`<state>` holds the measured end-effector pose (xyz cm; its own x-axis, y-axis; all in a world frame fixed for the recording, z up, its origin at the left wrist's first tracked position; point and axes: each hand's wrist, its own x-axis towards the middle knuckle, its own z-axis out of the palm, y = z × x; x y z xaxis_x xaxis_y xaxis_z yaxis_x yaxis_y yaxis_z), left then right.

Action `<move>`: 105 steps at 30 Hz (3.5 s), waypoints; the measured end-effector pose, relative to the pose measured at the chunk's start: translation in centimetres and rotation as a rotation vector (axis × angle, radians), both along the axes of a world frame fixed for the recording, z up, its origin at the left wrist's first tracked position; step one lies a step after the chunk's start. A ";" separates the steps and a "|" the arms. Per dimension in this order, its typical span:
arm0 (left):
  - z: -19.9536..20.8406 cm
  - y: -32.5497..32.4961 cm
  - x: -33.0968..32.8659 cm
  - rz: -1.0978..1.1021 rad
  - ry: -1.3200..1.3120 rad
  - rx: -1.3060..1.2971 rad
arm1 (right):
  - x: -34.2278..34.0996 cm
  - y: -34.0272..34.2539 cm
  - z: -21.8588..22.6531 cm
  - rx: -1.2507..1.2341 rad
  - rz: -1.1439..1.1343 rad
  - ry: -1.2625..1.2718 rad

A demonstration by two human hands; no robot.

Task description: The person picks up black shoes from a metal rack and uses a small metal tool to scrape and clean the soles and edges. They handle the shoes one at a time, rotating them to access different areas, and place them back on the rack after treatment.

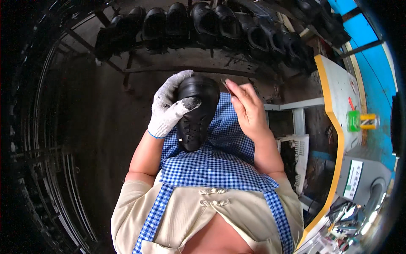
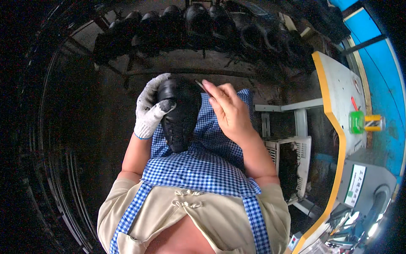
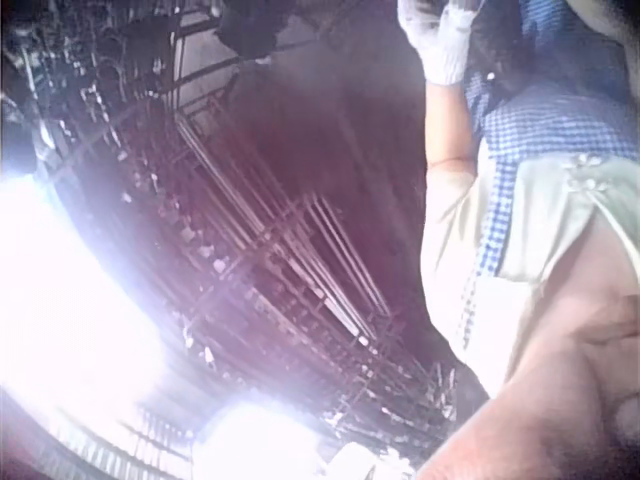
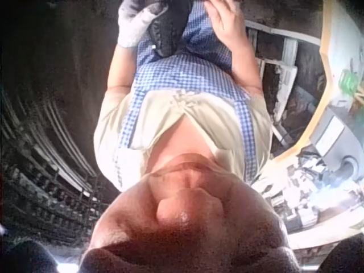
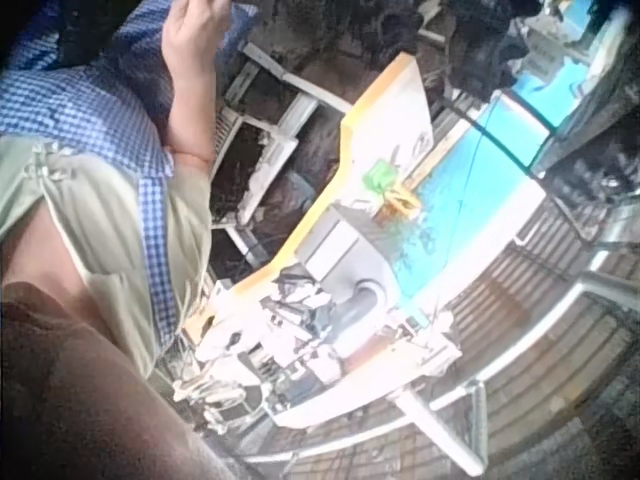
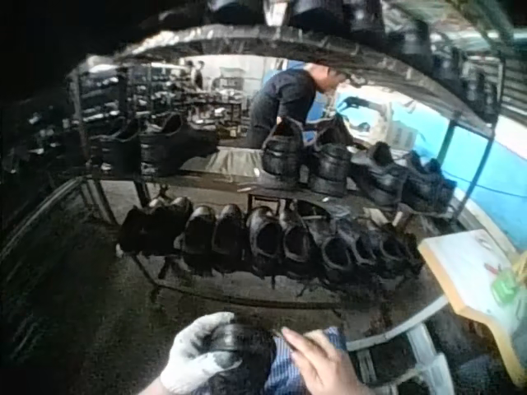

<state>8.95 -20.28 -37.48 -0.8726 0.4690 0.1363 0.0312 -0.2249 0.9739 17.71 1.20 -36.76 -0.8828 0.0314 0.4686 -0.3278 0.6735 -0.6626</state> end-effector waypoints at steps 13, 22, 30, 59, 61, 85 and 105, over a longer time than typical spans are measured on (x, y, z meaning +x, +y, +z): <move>-0.1 0.5 0.4 -0.144 0.053 -0.084 | 0.0 0.8 5.4 0.344 0.183 -0.047; 0.1 0.3 0.9 -0.106 0.066 -0.140 | 1.0 0.5 3.9 0.340 0.192 0.069; -0.4 0.3 1.4 -0.116 0.040 -0.134 | 1.5 0.7 3.4 0.313 0.202 0.032; 0.0 0.2 1.8 -0.119 -0.028 -0.142 | 1.7 0.7 2.8 0.223 0.186 0.029; -0.2 0.3 1.8 -0.128 -0.040 -0.117 | 1.8 1.0 2.8 0.212 0.202 0.004; -2.3 2.5 1.5 -0.362 0.168 -0.136 | 0.2 1.3 9.5 0.910 0.519 -0.064; -1.3 1.5 1.7 -0.354 -0.010 -0.157 | -1.9 3.1 5.4 0.255 0.474 -0.173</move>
